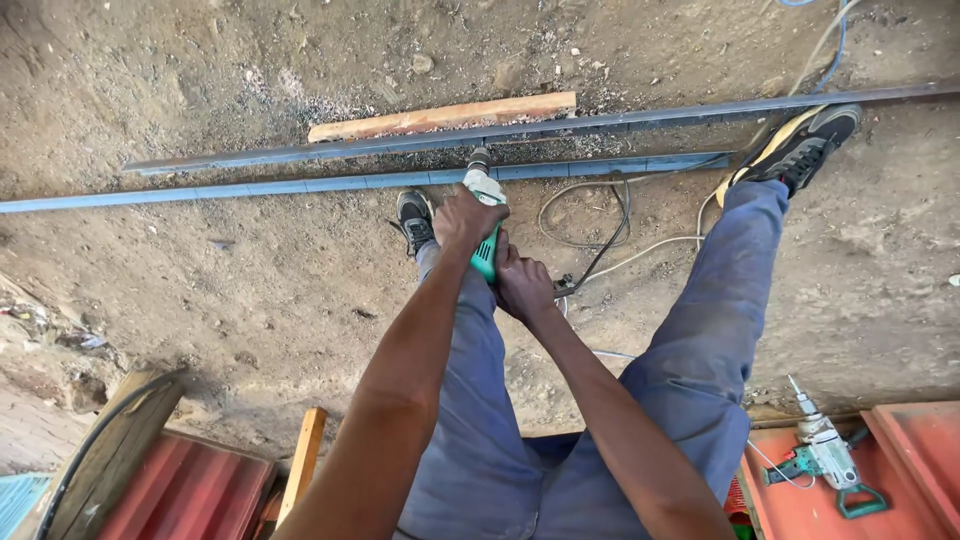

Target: Drilling holes into a metal square tube using a power drill

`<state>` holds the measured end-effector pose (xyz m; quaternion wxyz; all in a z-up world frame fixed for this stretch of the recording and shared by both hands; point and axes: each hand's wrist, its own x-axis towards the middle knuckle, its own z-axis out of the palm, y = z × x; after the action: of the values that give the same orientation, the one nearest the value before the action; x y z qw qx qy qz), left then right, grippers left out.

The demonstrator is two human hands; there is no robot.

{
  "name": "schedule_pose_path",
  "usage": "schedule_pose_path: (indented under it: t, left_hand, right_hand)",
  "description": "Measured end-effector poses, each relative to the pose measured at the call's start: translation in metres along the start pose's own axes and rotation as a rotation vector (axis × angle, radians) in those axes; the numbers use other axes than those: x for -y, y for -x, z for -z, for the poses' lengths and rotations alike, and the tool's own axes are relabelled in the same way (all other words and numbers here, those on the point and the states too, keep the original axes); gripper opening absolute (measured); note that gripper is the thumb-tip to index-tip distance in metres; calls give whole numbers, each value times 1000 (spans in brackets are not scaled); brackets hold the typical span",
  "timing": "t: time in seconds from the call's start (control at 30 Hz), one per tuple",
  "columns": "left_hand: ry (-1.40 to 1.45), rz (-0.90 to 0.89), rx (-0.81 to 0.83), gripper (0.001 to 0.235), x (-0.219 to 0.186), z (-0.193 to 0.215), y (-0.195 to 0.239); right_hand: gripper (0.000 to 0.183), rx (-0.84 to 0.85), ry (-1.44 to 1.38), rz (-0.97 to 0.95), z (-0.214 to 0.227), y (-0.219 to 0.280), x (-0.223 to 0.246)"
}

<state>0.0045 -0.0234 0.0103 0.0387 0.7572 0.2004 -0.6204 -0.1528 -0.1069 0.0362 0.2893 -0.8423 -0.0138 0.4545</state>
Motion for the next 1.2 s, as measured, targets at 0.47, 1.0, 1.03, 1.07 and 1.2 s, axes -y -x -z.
schedule_pose_path:
  t: [0.47, 1.0, 1.03, 1.07, 1.2]
  left_hand:
    - [-110, -86, -52, 95, 12, 8, 14]
    - [-157, -58, -114, 105, 40, -32, -5]
    - [-155, -62, -120, 105, 36, -31, -8]
    - [-158, -59, -114, 104, 38, -33, -7]
    - [-134, -52, -116, 99, 36, -31, -1]
  right_hand:
    - [94, -76, -71, -52, -23, -4, 20]
    - [93, -183, -22, 38, -36, 9, 10]
    - [93, -189, -18, 40, -34, 5, 7]
    - [95, -182, -19, 39, -35, 6, 7]
    - [90, -147, -29, 35, -27, 10, 11]
